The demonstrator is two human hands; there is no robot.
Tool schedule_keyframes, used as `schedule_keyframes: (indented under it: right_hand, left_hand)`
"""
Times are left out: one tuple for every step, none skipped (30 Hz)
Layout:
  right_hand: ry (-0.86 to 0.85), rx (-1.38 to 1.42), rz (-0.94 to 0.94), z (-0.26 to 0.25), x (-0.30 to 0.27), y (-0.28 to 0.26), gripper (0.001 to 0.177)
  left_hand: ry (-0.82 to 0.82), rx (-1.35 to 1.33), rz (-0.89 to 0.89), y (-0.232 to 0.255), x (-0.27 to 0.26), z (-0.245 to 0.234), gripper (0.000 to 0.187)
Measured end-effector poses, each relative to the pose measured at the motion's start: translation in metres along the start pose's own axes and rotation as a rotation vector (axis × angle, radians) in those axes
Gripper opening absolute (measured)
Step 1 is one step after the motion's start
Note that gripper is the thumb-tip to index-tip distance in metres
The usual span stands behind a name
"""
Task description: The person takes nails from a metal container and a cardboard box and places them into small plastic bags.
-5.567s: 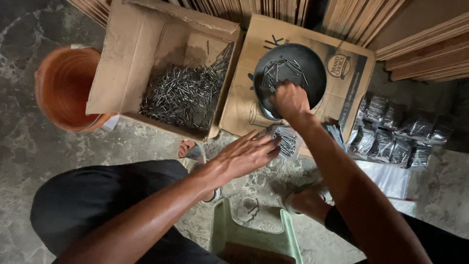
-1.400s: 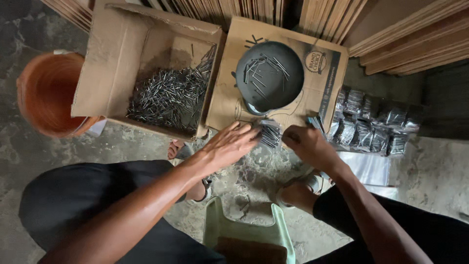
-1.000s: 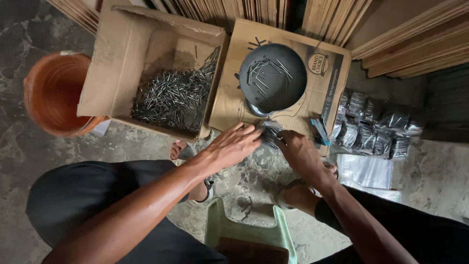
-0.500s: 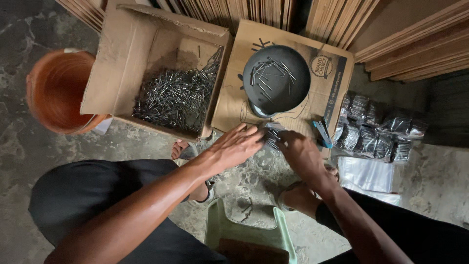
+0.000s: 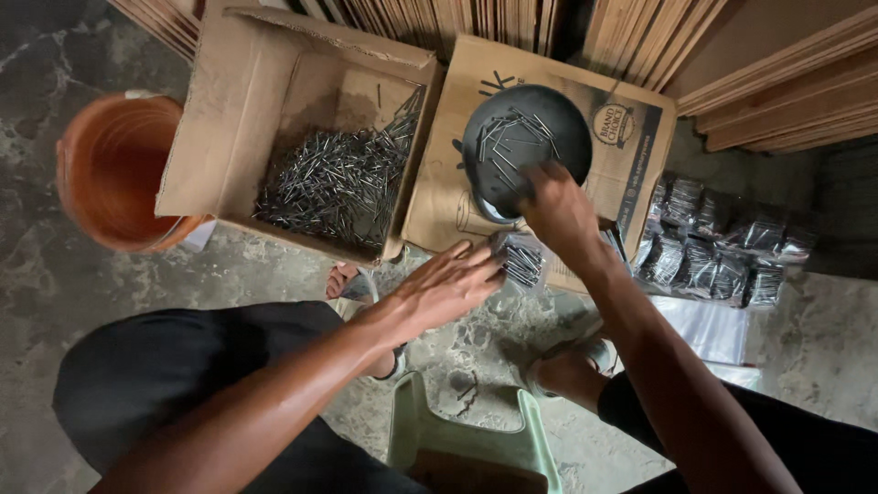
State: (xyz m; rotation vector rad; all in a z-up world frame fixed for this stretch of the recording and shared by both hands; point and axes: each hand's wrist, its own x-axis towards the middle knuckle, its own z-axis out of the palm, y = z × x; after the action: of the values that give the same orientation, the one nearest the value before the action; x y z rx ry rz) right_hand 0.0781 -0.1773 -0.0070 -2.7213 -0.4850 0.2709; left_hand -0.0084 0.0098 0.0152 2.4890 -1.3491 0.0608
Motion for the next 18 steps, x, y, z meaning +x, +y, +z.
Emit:
schedule_keyframes:
  right_hand:
    - [-0.005, 0.001, -0.005, 0.005, 0.009, 0.002, 0.036]
    - [-0.017, -0.007, -0.002, 0.01, 0.018, 0.004, 0.042]
    - [-0.028, -0.013, 0.001, 0.016, 0.027, 0.005, 0.049]
    - [-0.033, -0.009, -0.004, 0.028, 0.035, 0.013, 0.049]
    - [-0.073, -0.085, 0.032, 0.039, 0.043, 0.021, 0.047]
    - [-0.113, -0.161, 0.068, 0.05, 0.051, 0.029, 0.045]
    - [-0.12, -0.158, 0.065, 0.064, 0.054, 0.037, 0.045]
    - [0.4, -0.509, -0.181, 0.077, 0.057, 0.045, 0.014]
    - [0.941, -0.852, -0.43, 0.09, 0.06, 0.054, 0.027]
    - [0.937, -0.849, -0.433, 0.096, 0.063, 0.056, 0.027]
    - [0.962, -0.889, -0.394, 0.101, 0.067, 0.058, 0.029]
    - [0.986, -0.929, -0.354, 0.106, 0.07, 0.06, 0.032]
    - [0.986, -0.929, -0.354, 0.103, 0.069, 0.059, 0.032]
    - [0.975, -0.964, -0.391, 0.101, 0.068, 0.058, 0.031]
    - [0.965, -1.001, -0.429, 0.096, 0.069, 0.058, 0.031]
    - [0.968, -1.004, -0.43, 0.098, 0.071, 0.062, 0.031]
    - [0.923, -0.988, -0.42, 0.101, 0.07, 0.067, 0.028]
    - [0.879, -0.973, -0.41, 0.103, 0.07, 0.072, 0.026]
  left_hand:
    - [0.0, -0.001, -0.007, 0.0, -0.001, -0.005, 0.021]
    - [-0.005, -0.047, -0.019, 0.001, -0.003, -0.01, 0.022]
    - [-0.013, -0.092, -0.03, 0.0, -0.006, -0.016, 0.024]
    - [-0.015, -0.093, -0.037, 0.002, -0.003, -0.023, 0.024]
    - [-0.051, -0.047, -0.039, 0.004, 0.001, -0.03, 0.025]
    - [-0.087, -0.002, -0.041, 0.006, 0.004, -0.037, 0.027]
    - [-0.091, -0.006, -0.046, 0.005, 0.003, -0.039, 0.027]
    - [-0.028, 0.033, -0.046, 0.005, 0.003, -0.041, 0.025]
    - [0.038, 0.072, -0.044, 0.004, 0.004, -0.042, 0.022]
    - [0.036, 0.069, -0.048, 0.003, 0.004, -0.031, 0.022]
    - [0.058, 0.068, -0.052, 0.001, 0.005, -0.021, 0.023]
    - [0.08, 0.066, -0.056, 0.0, 0.007, -0.011, 0.023]
    - [0.08, 0.066, -0.056, 0.0, 0.006, -0.006, 0.023]
    - [0.094, 0.071, -0.052, 0.0, 0.006, 0.0, 0.024]
    - [0.112, 0.078, -0.048, 0.0, 0.007, 0.005, 0.026]
    - [0.115, 0.08, -0.047, -0.002, 0.005, 0.004, 0.026]
    - [0.127, 0.093, -0.03, -0.003, 0.004, 0.004, 0.026]
    - [0.139, 0.106, -0.013, -0.003, 0.003, 0.003, 0.026]
